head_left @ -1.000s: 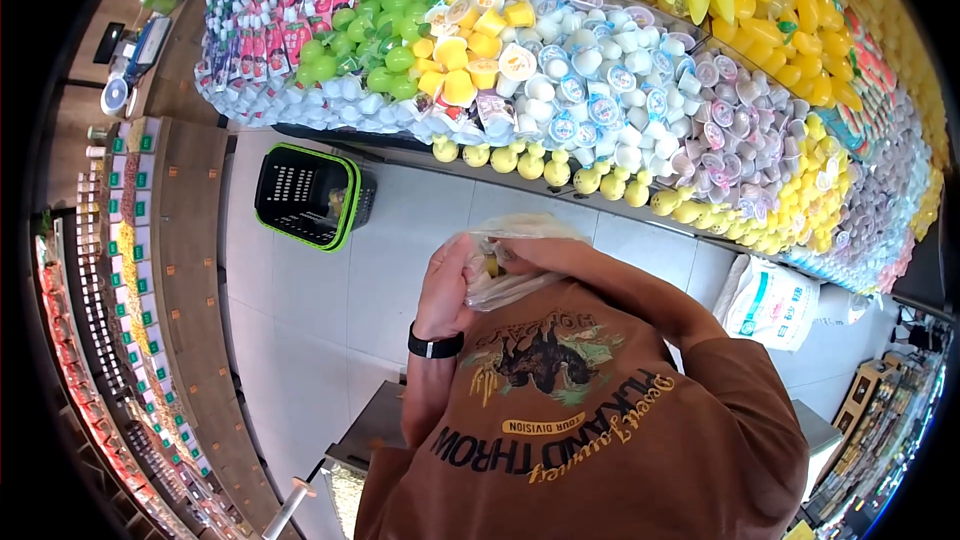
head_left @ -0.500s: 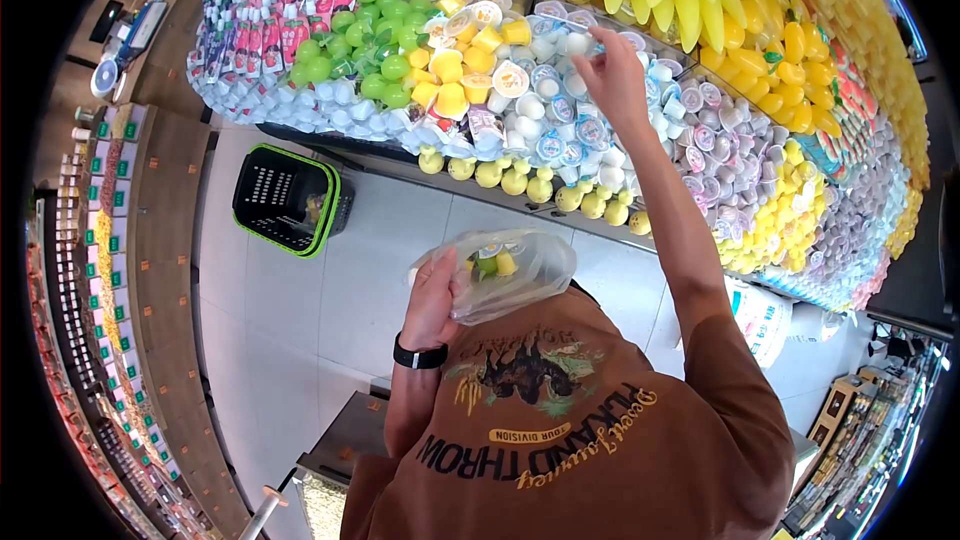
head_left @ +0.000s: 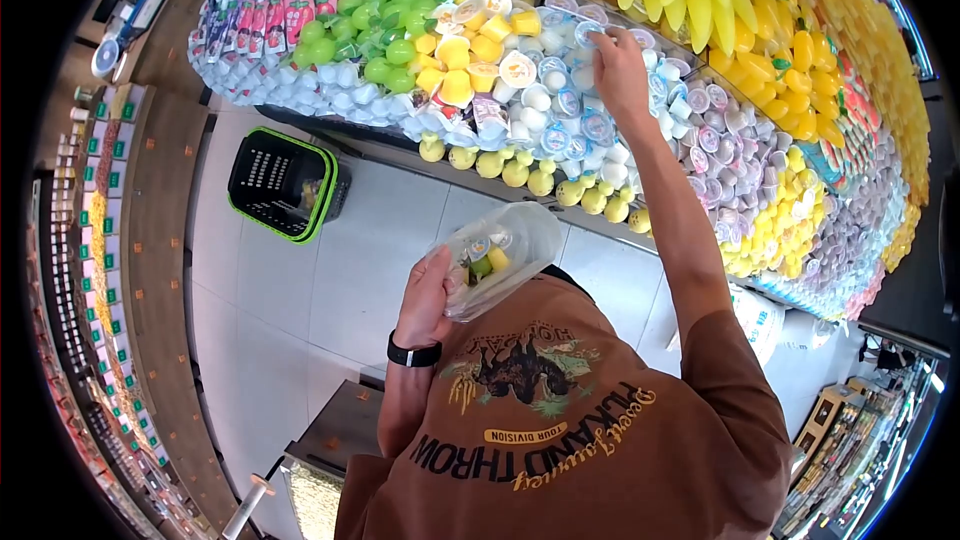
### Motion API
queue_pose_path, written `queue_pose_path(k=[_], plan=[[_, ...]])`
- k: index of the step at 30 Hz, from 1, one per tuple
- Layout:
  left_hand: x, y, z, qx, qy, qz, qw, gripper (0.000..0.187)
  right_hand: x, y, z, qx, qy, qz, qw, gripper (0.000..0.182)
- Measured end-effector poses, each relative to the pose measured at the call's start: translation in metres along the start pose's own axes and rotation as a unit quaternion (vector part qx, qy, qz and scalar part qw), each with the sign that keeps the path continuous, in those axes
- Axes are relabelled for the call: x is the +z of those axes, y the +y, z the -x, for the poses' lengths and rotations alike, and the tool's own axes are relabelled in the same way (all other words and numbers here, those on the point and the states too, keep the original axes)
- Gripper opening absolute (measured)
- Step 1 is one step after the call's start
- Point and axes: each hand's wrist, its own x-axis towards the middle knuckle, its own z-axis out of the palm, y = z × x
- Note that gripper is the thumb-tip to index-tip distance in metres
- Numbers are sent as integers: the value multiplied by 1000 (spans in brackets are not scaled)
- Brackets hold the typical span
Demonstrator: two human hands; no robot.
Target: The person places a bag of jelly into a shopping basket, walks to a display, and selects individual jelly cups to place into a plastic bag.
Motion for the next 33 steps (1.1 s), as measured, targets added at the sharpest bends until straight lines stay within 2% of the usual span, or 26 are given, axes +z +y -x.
queue_pose_path(k=[4, 7, 10, 12, 13, 16, 19, 22, 23, 24, 25, 26, 28, 29, 30, 33], plan=[[14, 2, 0, -1, 26, -21, 999, 21, -3, -15, -13, 50, -32, 10, 998, 28], [16, 4, 0, -6, -1, -25, 1000, 22, 6, -9, -26, 112, -65, 0, 992, 32], [-26, -12, -15, -5, -73, -4, 997, 25, 11, -3, -32, 138, -47, -42, 988, 34], [18, 2, -2, -5, 23, -25, 999, 21, 11, -3, -35, 150, -16, -70, 986, 34], [31, 6, 5, -9, 73, -37, 997, 21, 16, 2, -32, 135, -25, -53, 989, 32], [16, 1, 2, -9, 32, -43, 999, 20, 26, 13, -18, 59, -7, -2, 998, 28], [25, 6, 8, -2, 35, -49, 998, 20, 20, 8, -12, 40, 6, 66, 997, 24], [17, 2, 6, 7, 58, -56, 997, 20, -5, -11, -6, 22, 32, -15, 999, 23], [13, 1, 4, 6, 57, -46, 997, 21, -24, -33, -5, 73, -10, -85, 994, 22], [13, 2, 6, 2, 55, -38, 998, 20, -45, -55, 2, 121, -50, -152, 980, 22], [17, 6, 10, -2, 51, -31, 998, 20, -57, -67, 13, 119, -69, -213, 967, 20], [20, 9, 11, -4, 44, -25, 999, 19, -66, -79, 31, 172, -121, -288, 934, 18], [16, 8, 9, 1, 63, -36, 997, 18, -97, -115, 54, 182, -233, -442, 846, 16], [15, 8, 8, 5, 71, -42, 997, 18, -104, -127, 69, 213, -275, -564, 749, 14], [17, 9, 9, 5, 81, -41, 996, 18, -111, -135, 77, 202, -339, -585, 709, 14], [24, 11, 12, 3, 90, -42, 995, 20, -101, -157, 102, 123, -431, -564, 693, 14]])
